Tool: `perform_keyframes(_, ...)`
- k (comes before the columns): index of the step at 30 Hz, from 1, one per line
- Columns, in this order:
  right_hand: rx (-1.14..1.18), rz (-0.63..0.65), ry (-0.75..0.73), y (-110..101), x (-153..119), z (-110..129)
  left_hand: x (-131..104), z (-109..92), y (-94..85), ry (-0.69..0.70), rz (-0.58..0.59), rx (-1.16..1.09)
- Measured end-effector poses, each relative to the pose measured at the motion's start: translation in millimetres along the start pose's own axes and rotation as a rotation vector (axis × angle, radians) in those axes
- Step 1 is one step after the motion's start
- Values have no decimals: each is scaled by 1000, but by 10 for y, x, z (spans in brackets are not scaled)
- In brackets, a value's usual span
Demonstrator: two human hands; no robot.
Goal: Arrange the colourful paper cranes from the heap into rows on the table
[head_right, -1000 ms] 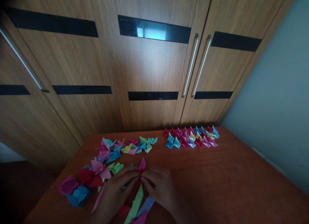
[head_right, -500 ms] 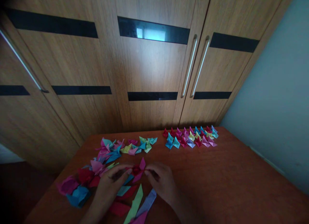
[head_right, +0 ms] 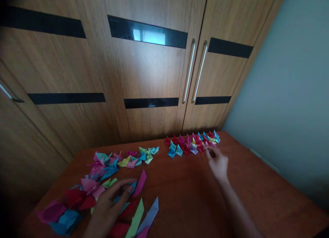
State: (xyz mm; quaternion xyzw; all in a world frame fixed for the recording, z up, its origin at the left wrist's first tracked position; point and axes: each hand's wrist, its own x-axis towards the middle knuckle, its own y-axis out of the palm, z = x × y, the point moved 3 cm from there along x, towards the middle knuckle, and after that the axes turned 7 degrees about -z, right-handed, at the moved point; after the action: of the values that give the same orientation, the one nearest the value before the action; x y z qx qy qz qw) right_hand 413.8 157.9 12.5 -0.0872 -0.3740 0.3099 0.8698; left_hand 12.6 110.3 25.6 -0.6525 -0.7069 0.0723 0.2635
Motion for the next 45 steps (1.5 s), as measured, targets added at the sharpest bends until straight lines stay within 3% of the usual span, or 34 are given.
perform_keyframes(3,-278,-87,58,-249,334,-619,0,-62,2,52,-11,43)
perform_keyframes(6,-511,-36,134,-366,499,-1121,9,-97,2,79,-10,61)
perform_keyframes(11,-771,170,257,-301,565,-1558,5,-73,2,89,-23,88)
perform_keyframes(21,-770,244,224,-112,750,-1697,-6,-70,-6,101,-49,135)
perform_keyframes(29,-744,271,209,-95,799,-1725,-6,-99,-1,155,-52,131)
perform_keyframes(36,-704,270,194,-127,765,-1748,1,-102,-3,120,-33,119)
perform_keyframes(42,-613,153,187,-192,774,-1667,-11,-91,5,85,21,130)
perform_keyframes(45,-595,52,190,-198,776,-1485,-18,-87,12,60,58,151)
